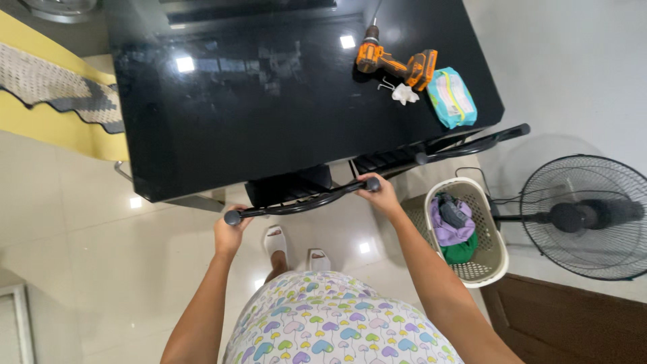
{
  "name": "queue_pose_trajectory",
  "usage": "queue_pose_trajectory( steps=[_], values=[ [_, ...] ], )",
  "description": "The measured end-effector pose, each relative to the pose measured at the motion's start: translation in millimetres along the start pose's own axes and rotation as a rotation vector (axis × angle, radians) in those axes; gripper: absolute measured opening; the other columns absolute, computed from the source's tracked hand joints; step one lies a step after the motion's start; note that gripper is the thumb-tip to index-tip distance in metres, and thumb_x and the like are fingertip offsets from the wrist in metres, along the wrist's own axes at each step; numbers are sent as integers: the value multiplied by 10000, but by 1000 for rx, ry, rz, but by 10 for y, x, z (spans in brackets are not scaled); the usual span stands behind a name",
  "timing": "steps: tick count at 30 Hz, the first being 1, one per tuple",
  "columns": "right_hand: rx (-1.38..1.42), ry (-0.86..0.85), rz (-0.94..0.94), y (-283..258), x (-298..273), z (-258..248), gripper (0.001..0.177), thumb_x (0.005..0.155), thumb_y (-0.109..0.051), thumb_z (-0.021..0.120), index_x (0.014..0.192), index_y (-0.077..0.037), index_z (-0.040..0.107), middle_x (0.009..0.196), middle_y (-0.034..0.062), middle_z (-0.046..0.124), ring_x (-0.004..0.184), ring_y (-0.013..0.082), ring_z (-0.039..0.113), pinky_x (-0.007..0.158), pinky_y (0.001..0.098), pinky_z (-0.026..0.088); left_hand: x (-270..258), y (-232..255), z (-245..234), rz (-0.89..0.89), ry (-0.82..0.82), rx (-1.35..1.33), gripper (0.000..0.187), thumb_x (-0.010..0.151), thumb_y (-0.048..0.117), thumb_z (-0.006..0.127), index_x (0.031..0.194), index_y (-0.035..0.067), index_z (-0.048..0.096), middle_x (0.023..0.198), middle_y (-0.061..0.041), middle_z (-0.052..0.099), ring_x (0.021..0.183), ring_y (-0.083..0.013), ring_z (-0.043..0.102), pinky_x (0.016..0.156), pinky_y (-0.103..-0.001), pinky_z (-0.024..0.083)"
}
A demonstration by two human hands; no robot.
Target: The person flips a black metal chair upside down on a table and uses an Allen key to loosen and remove bolts from the chair legs. The chair remains upside down on the table while the person works on the joints.
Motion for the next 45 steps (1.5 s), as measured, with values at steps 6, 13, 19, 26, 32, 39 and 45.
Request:
queue_pose_trajectory(
  steps=[6,13,19,26,32,39,45],
  values=[
    [14,-171,-129,-19,67,-85,253,798,-4,812,995,-64,666,1097,19,728,1008,104,657,901,258,525,-304,203,45,-43,108,-53,253,831,155,836,1036,73,711,850,-99,736,748,-196,680,711,-321,531],
    [-91,-256,-150,-254,-39,-194,228,791,-54,862,951,-44,699,1000,25,742,901,108,662,833,263,544,-425,192,8,-107,159,-20,272,835,113,853,1067,66,720,732,-130,595,680,-212,545,643,-337,482],
    [-59,-271,-131,-171,-240,-285,224,806,-85,869,943,-30,700,1032,50,750,929,122,674,848,279,546,-392,409,-31,18,207,-45,243,816,105,844,1019,52,721,771,-74,673,698,-167,609,667,-328,501],
    [16,-252,-172,-90,-360,-429,216,812,-82,854,963,-8,718,1120,74,753,1039,135,682,952,277,533,-322,596,-25,-32,169,-91,252,818,143,844,1005,19,729,821,-73,728,748,-152,668,715,-318,526],
    [-79,-343,-223,-330,-541,-170,215,828,-100,858,997,-17,755,1041,74,759,959,136,690,899,279,545,-433,466,-331,-110,184,-35,239,837,139,840,1006,8,733,830,-95,732,760,-178,673,721,-332,526],
    [3,-514,-135,-445,-874,451,321,814,-73,824,1122,-14,755,1017,44,762,922,129,687,863,279,546,-438,296,-868,-113,399,138,363,838,158,891,1091,-19,699,921,-181,743,806,-288,697,764,-399,541],
    [269,-653,-79,-677,-1043,1115,411,822,10,652,1226,-9,724,803,26,666,742,104,622,732,260,531,-440,389,-1318,79,743,-145,470,962,125,756,1380,1,582,1285,-199,711,1195,-301,700,1026,-376,520]
  ],
)
Point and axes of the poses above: each hand's wrist, its own x-axis towards the middle knuckle, its own z-axis out of the palm, y = z × x, the point moved 8 cm from there along x, towards the middle knuckle
